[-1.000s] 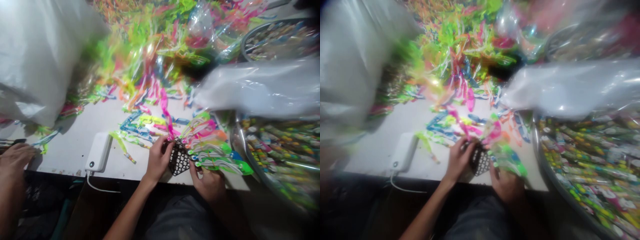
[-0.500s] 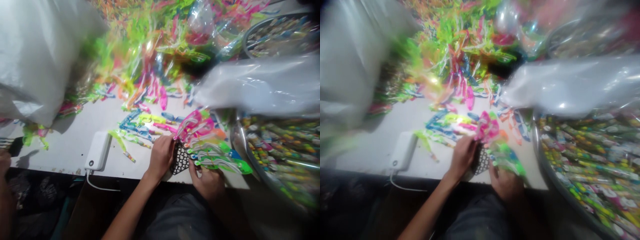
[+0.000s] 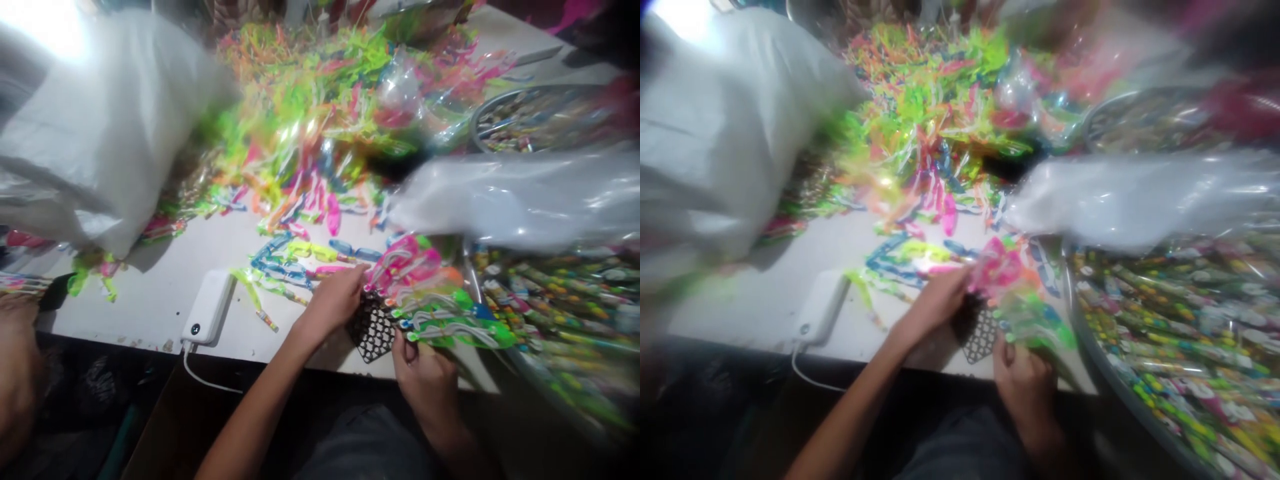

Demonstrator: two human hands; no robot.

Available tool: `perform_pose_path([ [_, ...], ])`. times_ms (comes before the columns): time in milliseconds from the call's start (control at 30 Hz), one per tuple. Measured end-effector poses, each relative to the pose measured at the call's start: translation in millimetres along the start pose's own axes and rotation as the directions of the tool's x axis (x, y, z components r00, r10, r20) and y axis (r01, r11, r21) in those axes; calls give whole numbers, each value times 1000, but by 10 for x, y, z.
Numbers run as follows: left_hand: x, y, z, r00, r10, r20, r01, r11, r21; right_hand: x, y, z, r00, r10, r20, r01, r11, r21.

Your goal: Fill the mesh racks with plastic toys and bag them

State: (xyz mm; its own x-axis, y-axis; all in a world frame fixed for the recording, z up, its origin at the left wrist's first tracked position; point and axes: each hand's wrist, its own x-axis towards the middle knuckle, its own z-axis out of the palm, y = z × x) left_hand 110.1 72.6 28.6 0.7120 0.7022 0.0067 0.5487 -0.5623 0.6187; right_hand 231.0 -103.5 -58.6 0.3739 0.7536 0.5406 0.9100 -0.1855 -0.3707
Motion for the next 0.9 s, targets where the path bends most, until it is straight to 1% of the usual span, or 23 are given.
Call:
perform_pose_path([
  [67,73,3,35,1000,19,23,-20,999,36,-61,40,-58,999,-32,6,33,998,-56],
  [133,97,-17,70,1000,19,6,-19,992,121,-144,102,-113,999,-42,-20,39,992,-118],
  [200,69,-56,92,997,-34,-69,48,976,211,-208,162,-155,996,-31,-81,19,989,-144],
  [233,36,-75,94,991,-63,-119,89,970,226,-219,184,-170,993,-37,-114,20,989,-149],
  [267,-9,-89,89,982,-85,-172,120,971,208,-212,195,-182,990,-53,-133,32,987,-158],
  [333,-127,-89,67,957,-110,-267,131,989,62,-149,188,-191,987,-126,-99,106,976,-189],
  [400,-262,-45,45,922,-152,-356,100,982,-162,-47,148,-172,989,-147,-21,140,969,-205],
  [467,-388,27,47,878,-235,-417,75,928,-365,53,94,-119,995,-97,30,101,979,-176],
  [533,-477,97,92,821,-323,-470,49,862,-505,117,45,-40,999,-20,45,26,990,-135],
  [567,-503,126,130,796,-359,-488,32,829,-559,134,27,2,999,-2,49,8,993,-120],
  [667,-504,191,276,721,-451,-525,2,760,-650,135,-4,100,997,-19,79,25,997,-77],
  [767,-424,255,417,649,-494,-579,-8,756,-654,117,-13,123,995,-43,94,49,997,-65],
  [800,-390,278,453,634,-498,-592,-23,753,-658,117,-17,118,994,-53,93,59,996,-66],
  [833,-358,298,484,630,-501,-593,-39,743,-668,122,-22,109,994,-65,87,71,995,-67],
  [900,-309,321,525,649,-514,-561,-36,716,-697,141,-36,90,993,-96,69,100,993,-68],
])
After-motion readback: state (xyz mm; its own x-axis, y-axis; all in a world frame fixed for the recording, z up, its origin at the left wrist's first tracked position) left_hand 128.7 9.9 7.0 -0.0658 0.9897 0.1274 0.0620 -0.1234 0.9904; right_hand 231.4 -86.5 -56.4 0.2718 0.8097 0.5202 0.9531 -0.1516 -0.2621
